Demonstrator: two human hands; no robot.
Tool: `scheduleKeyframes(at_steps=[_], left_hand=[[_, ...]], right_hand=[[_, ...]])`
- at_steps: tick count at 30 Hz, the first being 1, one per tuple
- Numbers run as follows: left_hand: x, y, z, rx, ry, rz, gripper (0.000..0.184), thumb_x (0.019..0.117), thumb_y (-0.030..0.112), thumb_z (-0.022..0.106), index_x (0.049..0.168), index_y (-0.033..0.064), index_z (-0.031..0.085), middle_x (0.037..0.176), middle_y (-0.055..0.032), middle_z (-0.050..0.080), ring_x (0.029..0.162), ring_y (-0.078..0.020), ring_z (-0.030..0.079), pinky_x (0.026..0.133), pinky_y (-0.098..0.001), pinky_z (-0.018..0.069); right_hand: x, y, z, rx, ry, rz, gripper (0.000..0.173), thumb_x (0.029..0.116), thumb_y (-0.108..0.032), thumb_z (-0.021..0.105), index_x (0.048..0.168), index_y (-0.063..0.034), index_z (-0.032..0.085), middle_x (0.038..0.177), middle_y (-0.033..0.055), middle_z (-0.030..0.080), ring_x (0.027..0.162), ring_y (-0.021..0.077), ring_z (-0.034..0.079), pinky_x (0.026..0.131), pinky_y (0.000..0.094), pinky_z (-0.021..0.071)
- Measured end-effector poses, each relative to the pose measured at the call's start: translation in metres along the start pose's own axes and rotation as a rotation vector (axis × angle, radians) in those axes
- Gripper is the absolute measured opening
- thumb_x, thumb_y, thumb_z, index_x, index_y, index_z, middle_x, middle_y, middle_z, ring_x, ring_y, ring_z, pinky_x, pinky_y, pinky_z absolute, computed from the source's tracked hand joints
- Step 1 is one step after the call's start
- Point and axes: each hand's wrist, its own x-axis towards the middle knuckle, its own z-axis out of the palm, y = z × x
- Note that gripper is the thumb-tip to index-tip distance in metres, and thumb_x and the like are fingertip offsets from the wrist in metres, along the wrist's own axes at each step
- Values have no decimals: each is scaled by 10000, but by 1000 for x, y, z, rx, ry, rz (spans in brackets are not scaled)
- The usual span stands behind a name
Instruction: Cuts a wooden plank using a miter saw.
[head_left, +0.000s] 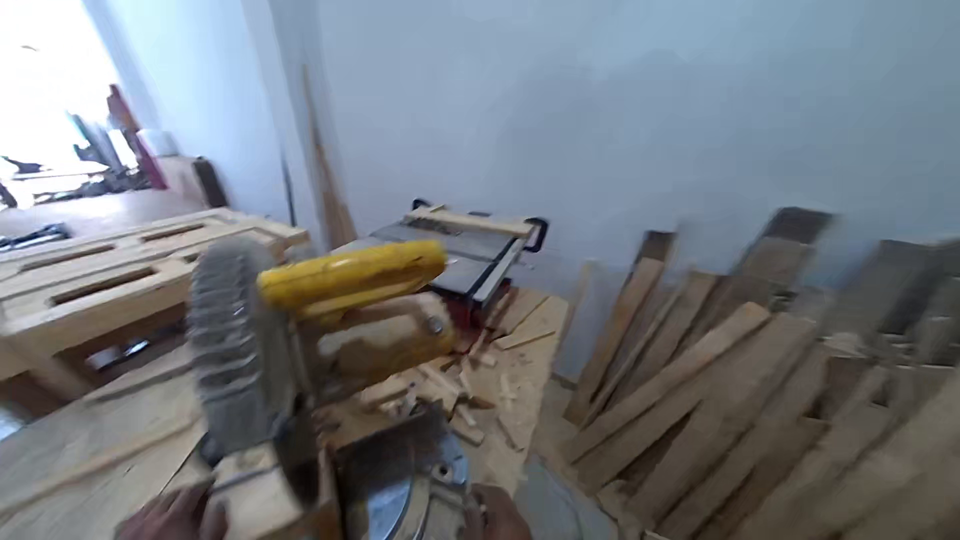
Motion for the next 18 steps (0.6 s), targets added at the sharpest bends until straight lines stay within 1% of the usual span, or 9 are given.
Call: scheduleKeyframes(at_steps=[2,5,7,8,10,12,14,16,18], left_hand=[[-5,2,0,25,-7,-52,522,989,458,446,1323,120,661,1276,-181,673,1234,-398,607,1077,-618,422],[-3,-5,3,61,-10,-105,508,991,477,418,1353,210,656,1319,-59,672,1272,-277,593,1111,-533,411],[-2,-9,9,86,27,-88,517,978,494,398,1335,234,667,1288,-24,686,1236,-242,611,1084,-502,435],[-1,-11,11,93,34,-83,523,976,502,395,1330,233,671,1279,-22,691,1225,-239,616,1076,-496,439],[0,-10,15,99,5,-84,541,976,528,387,1333,231,665,1283,-27,687,1231,-242,611,1084,-497,434],[0,-4,12,68,-80,-90,567,992,562,383,1351,211,647,1329,-50,662,1281,-265,580,1119,-527,400],[0,-3,5,-26,-106,-78,590,986,618,405,1356,222,640,1356,-29,648,1321,-240,550,1157,-520,356],[-7,-16,6,-250,53,-19,525,955,615,522,1305,255,675,1318,25,668,1294,-167,562,1150,-453,383],[-28,-40,1,-618,394,-19,405,931,423,686,1246,170,714,1339,-31,650,1287,-178,576,1103,-430,483]], right_hand=[[-54,-35,39,167,-215,-135,349,1044,-243,526,1217,-4,712,1025,173,749,932,309,736,878,512,587],[-82,-81,90,389,-395,-37,489,1028,-271,561,1446,-18,544,841,102,724,703,242,707,715,478,611],[-72,-109,113,507,-414,89,607,1040,-370,556,1542,-59,411,831,78,703,646,213,697,638,442,626],[-63,-122,123,562,-411,151,619,1044,-428,544,1536,-78,405,857,80,706,649,210,706,614,427,633],[-44,-139,138,668,-386,261,577,1058,-508,497,1417,-55,504,901,113,716,678,239,727,603,434,646],[-31,-147,146,700,-323,309,577,1069,-530,458,1219,7,606,819,145,710,647,275,719,580,466,632],[-22,-153,154,645,-275,309,640,1063,-574,429,1121,27,645,737,143,694,595,276,699,554,477,617],[-24,-153,161,601,-232,280,695,1059,-611,379,1110,30,644,699,129,681,564,265,688,538,473,615],[-25,-154,165,613,-207,245,704,1071,-604,323,1131,35,614,656,107,650,530,243,663,522,461,602]])
